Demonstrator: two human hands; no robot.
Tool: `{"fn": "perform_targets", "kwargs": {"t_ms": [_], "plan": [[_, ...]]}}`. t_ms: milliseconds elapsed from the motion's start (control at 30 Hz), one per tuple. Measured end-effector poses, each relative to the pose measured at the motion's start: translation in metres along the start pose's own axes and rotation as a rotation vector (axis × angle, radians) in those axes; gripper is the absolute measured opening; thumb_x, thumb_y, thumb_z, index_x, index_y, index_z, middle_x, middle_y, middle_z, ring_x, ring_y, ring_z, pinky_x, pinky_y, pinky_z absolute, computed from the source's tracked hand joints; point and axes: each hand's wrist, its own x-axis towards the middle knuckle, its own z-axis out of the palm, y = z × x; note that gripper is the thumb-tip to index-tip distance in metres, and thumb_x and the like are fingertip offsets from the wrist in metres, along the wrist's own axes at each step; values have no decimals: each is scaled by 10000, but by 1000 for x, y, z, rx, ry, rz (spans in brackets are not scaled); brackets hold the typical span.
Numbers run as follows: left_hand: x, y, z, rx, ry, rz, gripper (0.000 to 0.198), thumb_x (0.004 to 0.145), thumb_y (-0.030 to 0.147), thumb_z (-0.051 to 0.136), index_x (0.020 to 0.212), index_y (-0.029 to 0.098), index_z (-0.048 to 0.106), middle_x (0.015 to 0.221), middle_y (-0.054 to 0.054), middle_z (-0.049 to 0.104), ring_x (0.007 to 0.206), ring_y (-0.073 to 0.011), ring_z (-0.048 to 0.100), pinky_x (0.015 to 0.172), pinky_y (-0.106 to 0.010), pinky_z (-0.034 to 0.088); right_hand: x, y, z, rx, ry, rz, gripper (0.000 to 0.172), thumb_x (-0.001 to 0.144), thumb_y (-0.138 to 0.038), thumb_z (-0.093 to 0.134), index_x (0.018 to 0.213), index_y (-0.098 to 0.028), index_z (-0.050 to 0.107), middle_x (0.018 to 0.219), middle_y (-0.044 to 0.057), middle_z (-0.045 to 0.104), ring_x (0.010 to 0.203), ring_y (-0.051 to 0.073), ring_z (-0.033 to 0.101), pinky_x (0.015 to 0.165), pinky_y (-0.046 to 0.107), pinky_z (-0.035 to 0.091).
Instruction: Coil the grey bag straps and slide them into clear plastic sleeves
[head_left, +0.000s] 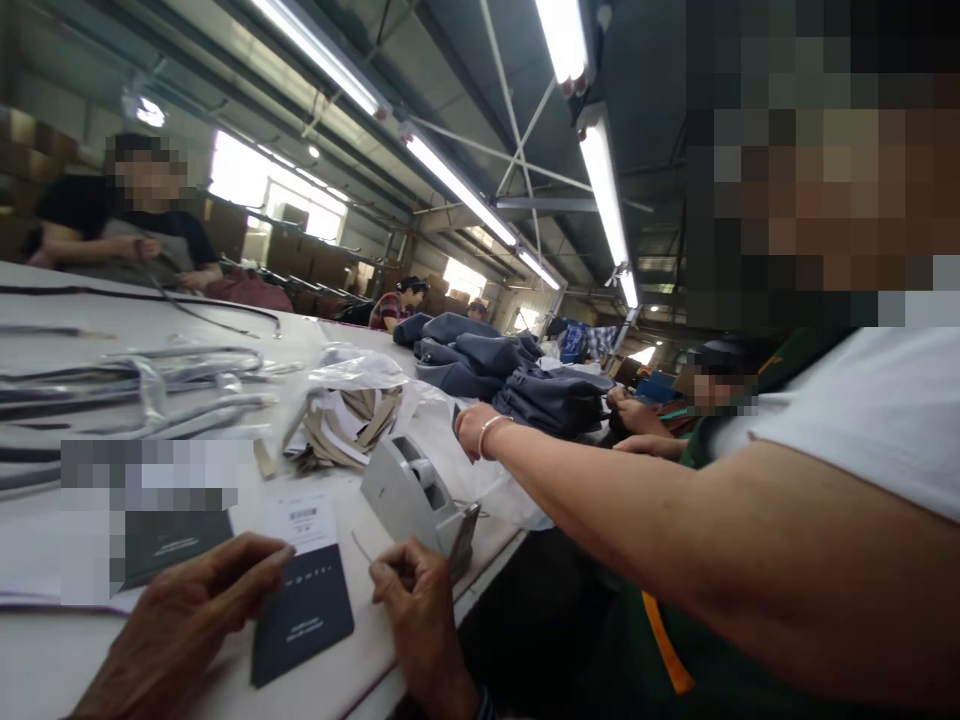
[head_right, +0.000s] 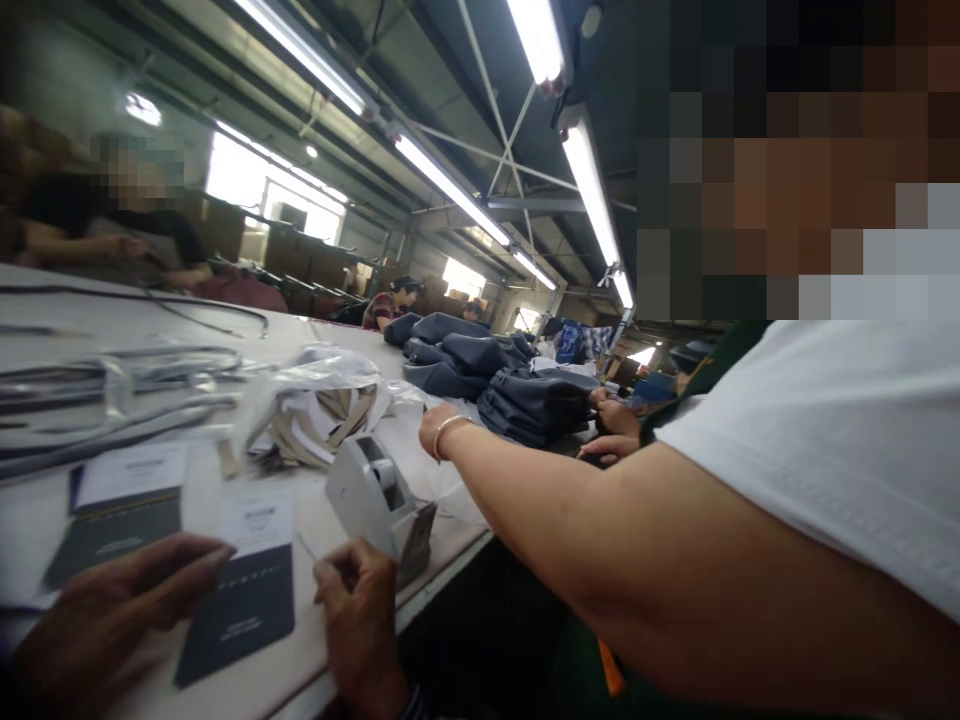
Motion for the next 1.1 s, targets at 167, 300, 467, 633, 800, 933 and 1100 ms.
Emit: {"fn": "perform_targets", "kwargs": {"t_ms": [167, 300, 467, 633, 800, 933, 1100], "plan": [[-10, 30, 1, 14, 39, -31, 400, 827, 613, 598, 804, 225, 692, 667, -14, 653, 679, -235, 593, 604, -275, 419, 2, 3, -2, 27, 23, 3, 196, 873, -293, 627, 714, -180, 623, 643, -10, 582, 642, 155, 558, 633, 270, 420], [-12, 40, 2, -13, 45, -17, 382, 820, 572, 620, 724, 209, 692, 637, -11, 629, 655, -219, 571, 590, -266, 406, 3, 6, -3, 23, -20, 0, 184, 862, -307, 641, 732, -176, 646, 643, -3, 599, 628, 154, 559, 606, 268, 429], [-9, 33, 1, -93, 160, -35, 280, 798, 487, 678, 794, 210, 717, 648, -3, 645, 602, -184, 544, 548, -251, 386, 2, 10, -4, 35, 13, 0, 184, 881, -339, 640, 800, -177, 673, 630, -9, 582, 600, 143, 545, 576, 259, 422], [-4, 31, -3, -130, 190, -20, 222, 773, 385, 667, 861, 190, 726, 684, -22, 669, 606, -188, 570, 557, -268, 423, 4, 11, -6, 12, -18, -12, 177, 901, -287, 569, 947, -179, 702, 641, 11, 628, 552, 156, 551, 528, 271, 413], [-12, 32, -17, -38, 93, 102, 97, 680, 281, 716, 729, 208, 757, 774, -40, 701, 764, -227, 630, 713, -308, 463, 7, -4, -3, -282, -200, -117, 238, 851, -147, 486, 781, -186, 710, 834, 64, 713, 834, 228, 667, 781, 344, 497], [-19, 24, -23, -56, 169, 71, 138, 693, 275, 699, 795, 199, 752, 793, -52, 688, 768, -236, 629, 702, -327, 500, 5, -24, 18, -698, -257, -225, 211, 969, -343, 563, 992, -184, 699, 1010, 95, 694, 942, 238, 662, 826, 336, 497], [-18, 18, -23, -139, 251, 5, 188, 755, 268, 616, 885, 162, 700, 850, -69, 666, 746, -212, 630, 604, -300, 550, 3, -38, 55, -1157, -303, -256, 624, 903, -692, 569, 1083, -100, 647, 1127, 190, 621, 1024, 321, 636, 764, 373, 527]]}}
